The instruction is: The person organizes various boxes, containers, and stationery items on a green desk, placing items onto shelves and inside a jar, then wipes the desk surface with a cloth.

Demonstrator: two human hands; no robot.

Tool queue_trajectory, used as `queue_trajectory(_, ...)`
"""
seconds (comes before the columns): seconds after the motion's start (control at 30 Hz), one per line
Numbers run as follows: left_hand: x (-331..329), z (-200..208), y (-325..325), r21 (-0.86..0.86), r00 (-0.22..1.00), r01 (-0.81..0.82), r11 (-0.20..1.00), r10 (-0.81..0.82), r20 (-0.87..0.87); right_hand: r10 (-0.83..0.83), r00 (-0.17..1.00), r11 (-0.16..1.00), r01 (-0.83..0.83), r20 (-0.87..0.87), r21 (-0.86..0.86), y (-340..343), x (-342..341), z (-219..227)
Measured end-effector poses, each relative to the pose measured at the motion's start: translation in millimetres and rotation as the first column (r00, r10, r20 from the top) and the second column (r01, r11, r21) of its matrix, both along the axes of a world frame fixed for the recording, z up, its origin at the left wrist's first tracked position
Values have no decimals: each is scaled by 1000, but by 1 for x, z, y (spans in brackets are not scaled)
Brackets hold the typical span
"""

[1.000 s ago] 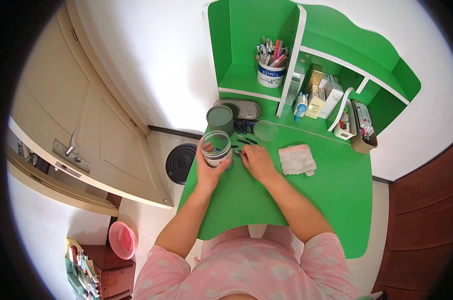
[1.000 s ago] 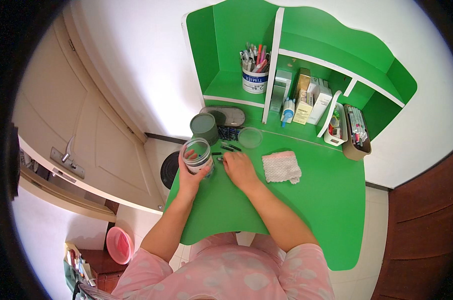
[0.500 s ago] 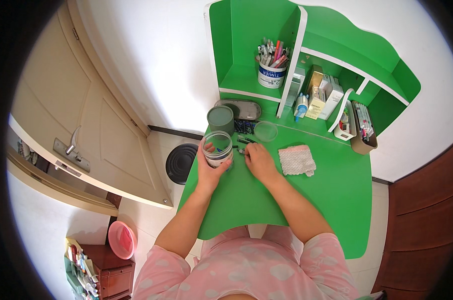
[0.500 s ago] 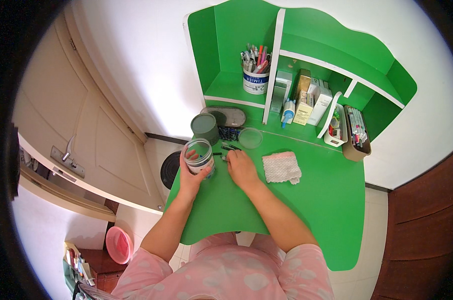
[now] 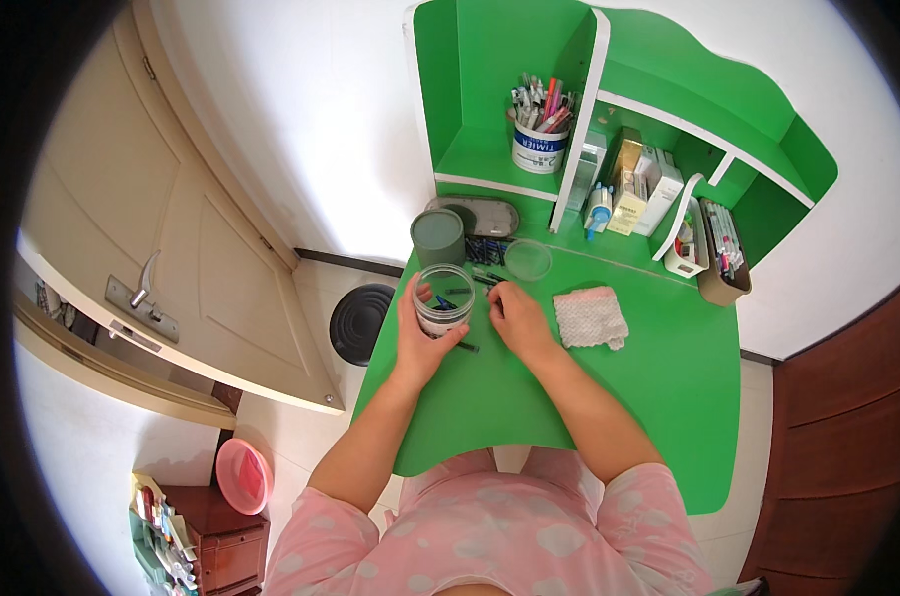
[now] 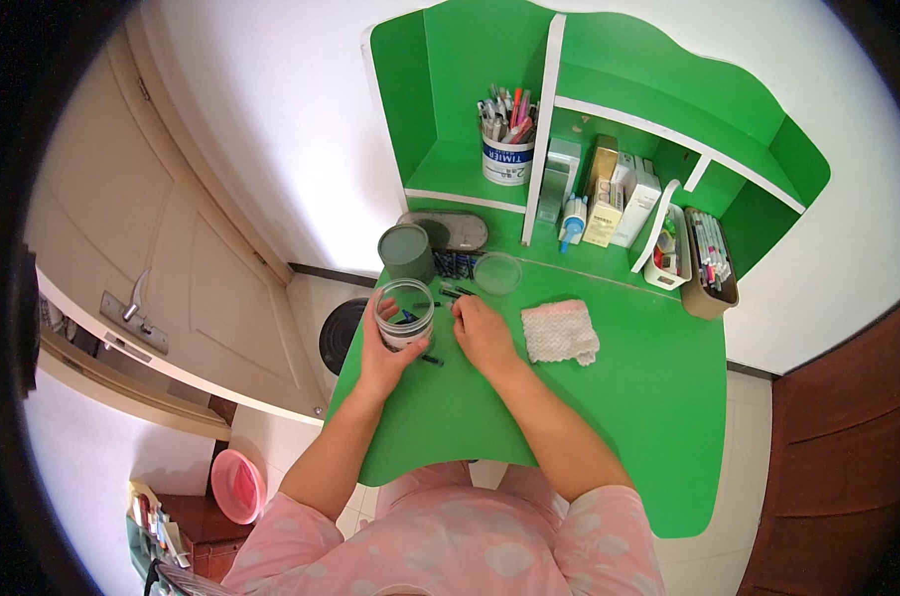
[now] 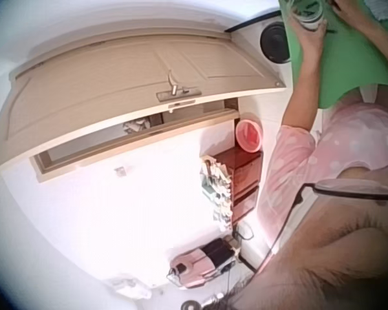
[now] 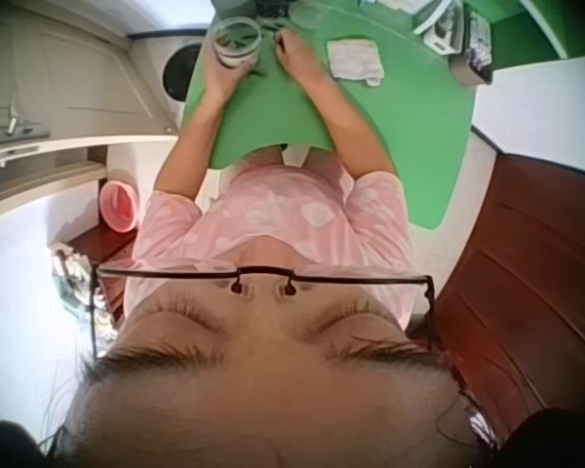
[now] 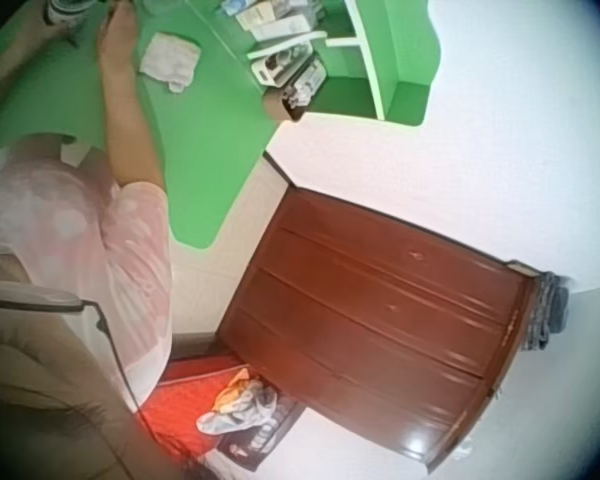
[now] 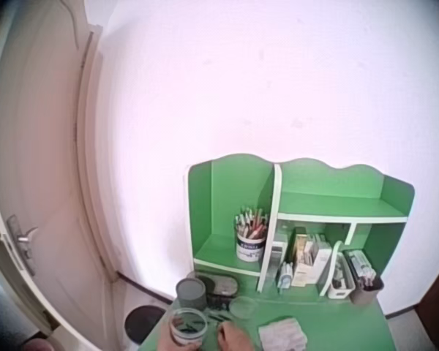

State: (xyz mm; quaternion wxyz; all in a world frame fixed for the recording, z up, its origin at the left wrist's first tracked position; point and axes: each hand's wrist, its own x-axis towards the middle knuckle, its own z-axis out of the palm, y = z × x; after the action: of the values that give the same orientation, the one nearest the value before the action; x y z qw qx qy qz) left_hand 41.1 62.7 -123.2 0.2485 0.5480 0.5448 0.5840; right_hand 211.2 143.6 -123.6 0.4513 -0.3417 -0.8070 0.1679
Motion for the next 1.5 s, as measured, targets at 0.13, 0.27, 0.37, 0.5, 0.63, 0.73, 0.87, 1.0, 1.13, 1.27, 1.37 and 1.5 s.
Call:
queue_trajectory(0.13,1,0,0,-9,1000,2,1000,-2,29,3,1000,999,-2,12,-46,-3,1,4)
queue_trajectory(0.27,0,-1,0,40,994,-95,995,92,55,162,986,958,-147,42,-246,-15,4,18)
queue_trajectory(0.37,-8,1,1,96,970,-229,969,219,101,263,945,930,-194,197,-311,-30,0,31)
queue_trajectory(0.5,-8,8,-1,113,941,-305,946,281,191,389,862,921,-371,327,-118,-51,-13,30)
queue_trajectory(0.63,-11,4,-1,128,929,-321,938,286,237,386,845,922,-365,371,-127,-69,-26,30)
queue_trajectory(0.73,-11,4,0,145,950,-289,946,264,168,386,861,919,-327,332,-220,-65,-33,15)
queue_trajectory(0.87,-7,4,0,150,965,-235,960,212,154,305,899,932,-215,314,-291,-51,-22,14)
queue_trajectory(1.0,-2,5,-1,88,986,-166,982,165,19,101,990,960,-73,94,-269,-29,-2,31)
queue_trajectory(1.13,3,8,-2,119,983,-154,981,165,-81,-41,994,998,36,-101,-46,-27,3,69)
queue_trajectory(1.27,6,12,-6,42,970,-117,992,123,-210,88,987,994,-96,-134,-50,-30,-3,87)
queue_trajectory(1.37,8,14,-7,38,970,-69,997,76,-231,203,979,979,-204,-8,-30,-29,-12,84)
queue_trajectory(1.5,6,10,-5,51,972,-60,997,70,-226,238,970,969,-234,51,-86,-37,-20,91)
